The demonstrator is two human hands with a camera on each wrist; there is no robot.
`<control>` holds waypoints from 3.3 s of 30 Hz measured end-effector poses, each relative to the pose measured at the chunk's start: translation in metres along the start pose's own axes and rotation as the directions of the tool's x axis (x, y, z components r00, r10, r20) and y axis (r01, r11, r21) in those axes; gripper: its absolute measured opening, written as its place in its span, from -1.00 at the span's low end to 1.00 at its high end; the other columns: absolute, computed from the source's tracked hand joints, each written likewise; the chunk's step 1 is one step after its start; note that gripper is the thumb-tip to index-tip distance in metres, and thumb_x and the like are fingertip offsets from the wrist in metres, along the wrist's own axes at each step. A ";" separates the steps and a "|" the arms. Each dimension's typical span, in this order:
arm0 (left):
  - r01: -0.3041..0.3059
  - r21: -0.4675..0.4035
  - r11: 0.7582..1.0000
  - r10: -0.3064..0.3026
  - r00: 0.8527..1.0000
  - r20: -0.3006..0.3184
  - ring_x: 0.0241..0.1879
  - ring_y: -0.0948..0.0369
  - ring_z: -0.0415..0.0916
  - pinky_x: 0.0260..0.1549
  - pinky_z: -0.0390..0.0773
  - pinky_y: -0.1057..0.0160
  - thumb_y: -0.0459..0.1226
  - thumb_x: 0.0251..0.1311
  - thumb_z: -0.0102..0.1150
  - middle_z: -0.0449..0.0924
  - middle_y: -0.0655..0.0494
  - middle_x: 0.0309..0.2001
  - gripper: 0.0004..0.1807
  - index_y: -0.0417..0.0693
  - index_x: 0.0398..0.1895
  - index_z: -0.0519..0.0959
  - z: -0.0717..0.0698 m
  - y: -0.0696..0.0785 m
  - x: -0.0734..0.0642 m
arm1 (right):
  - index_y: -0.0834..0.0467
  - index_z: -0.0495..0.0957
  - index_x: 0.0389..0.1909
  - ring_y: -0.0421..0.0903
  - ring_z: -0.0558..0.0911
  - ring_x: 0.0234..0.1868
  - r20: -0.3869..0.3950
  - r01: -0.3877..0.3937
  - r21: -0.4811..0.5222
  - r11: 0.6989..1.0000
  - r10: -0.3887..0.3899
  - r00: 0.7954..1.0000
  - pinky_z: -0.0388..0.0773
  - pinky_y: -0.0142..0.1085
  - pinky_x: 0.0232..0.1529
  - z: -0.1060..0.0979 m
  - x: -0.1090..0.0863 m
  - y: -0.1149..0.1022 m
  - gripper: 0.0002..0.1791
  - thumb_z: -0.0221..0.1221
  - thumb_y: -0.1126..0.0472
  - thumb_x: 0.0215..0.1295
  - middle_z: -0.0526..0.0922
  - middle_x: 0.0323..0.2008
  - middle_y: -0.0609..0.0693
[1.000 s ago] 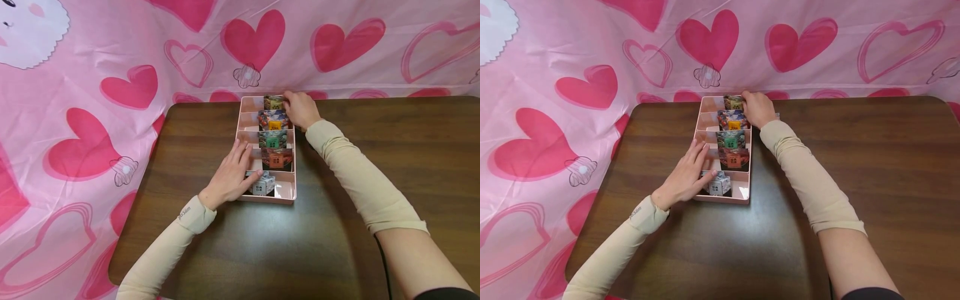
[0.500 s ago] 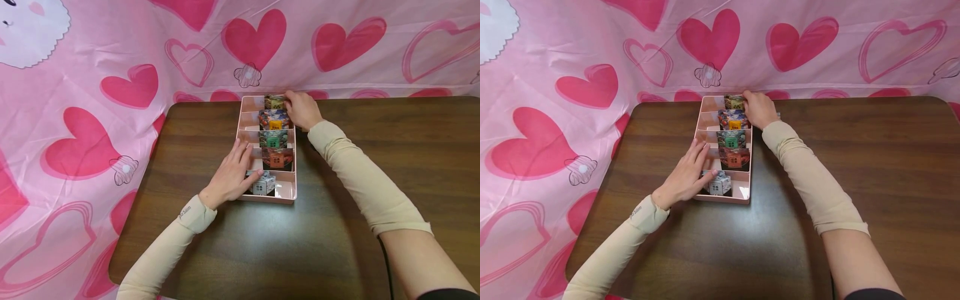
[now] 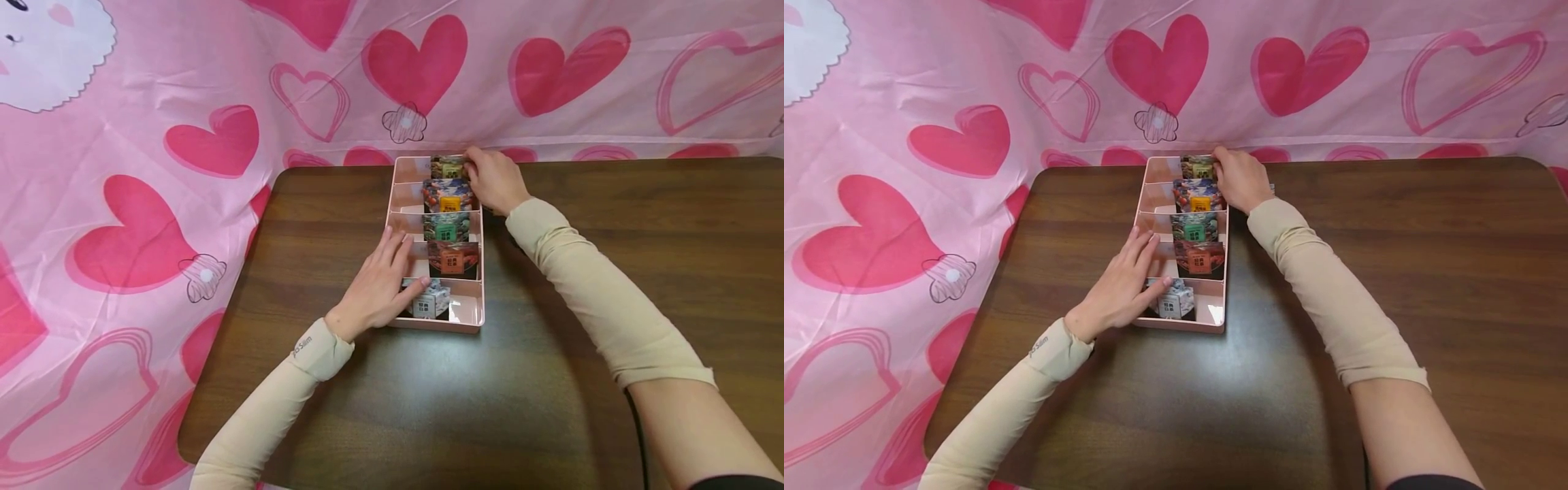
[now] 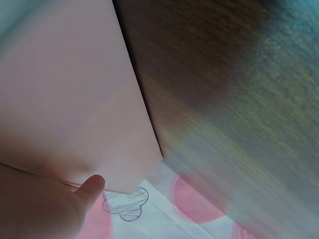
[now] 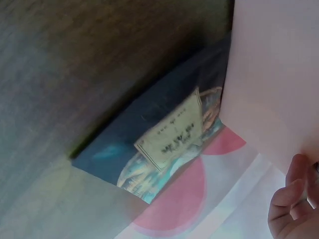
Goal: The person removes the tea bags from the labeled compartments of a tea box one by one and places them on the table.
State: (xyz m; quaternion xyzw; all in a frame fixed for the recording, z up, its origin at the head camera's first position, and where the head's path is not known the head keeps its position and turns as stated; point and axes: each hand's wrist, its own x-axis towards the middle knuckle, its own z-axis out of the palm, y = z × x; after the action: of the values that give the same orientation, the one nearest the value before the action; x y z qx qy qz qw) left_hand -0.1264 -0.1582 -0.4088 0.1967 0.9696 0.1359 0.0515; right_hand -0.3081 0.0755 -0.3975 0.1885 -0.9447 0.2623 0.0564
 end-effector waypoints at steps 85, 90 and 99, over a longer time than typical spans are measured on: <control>0.013 -0.007 1.000 -0.013 1.000 0.004 0.56 0.10 -0.45 0.47 -0.02 -0.02 0.32 0.34 -0.42 -0.11 -0.04 0.55 -0.10 -0.07 0.54 -0.07 0.001 0.001 0.000 | 0.35 0.32 0.23 0.23 0.44 -0.04 0.016 -0.155 0.161 0.975 0.154 0.988 0.32 0.10 0.03 -0.084 -0.038 0.082 -0.53 -0.24 0.19 0.45 0.49 -0.01 0.39; 0.008 -0.004 1.000 -0.008 1.000 -0.004 0.56 0.09 -0.43 0.47 -0.03 -0.01 0.31 0.35 -0.39 -0.09 -0.04 0.54 -0.11 -0.09 0.54 -0.05 0.001 0.001 0.000 | 0.33 0.35 0.19 0.18 0.44 -0.13 0.027 -0.156 0.126 0.980 0.154 0.988 0.30 -0.07 -0.15 -0.091 -0.044 0.090 -0.55 -0.24 0.18 0.44 0.51 -0.08 0.35; 0.015 -0.005 1.000 -0.015 1.000 0.003 0.56 0.09 -0.44 0.46 -0.01 -0.04 0.32 0.34 -0.41 -0.11 -0.03 0.55 -0.10 -0.08 0.54 -0.06 0.001 0.001 0.000 | 0.36 0.31 0.21 0.19 0.42 -0.17 0.100 -0.180 0.081 0.980 0.172 0.980 0.28 -0.10 -0.24 -0.097 -0.053 0.106 -0.55 -0.23 0.19 0.45 0.47 -0.09 0.35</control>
State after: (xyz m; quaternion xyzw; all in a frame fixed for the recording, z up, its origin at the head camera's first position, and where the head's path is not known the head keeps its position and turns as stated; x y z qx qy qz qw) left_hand -0.1258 -0.1569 -0.4090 0.1893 0.9707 0.1377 0.0545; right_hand -0.2997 0.2268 -0.3757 0.1185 -0.9465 0.2996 -0.0194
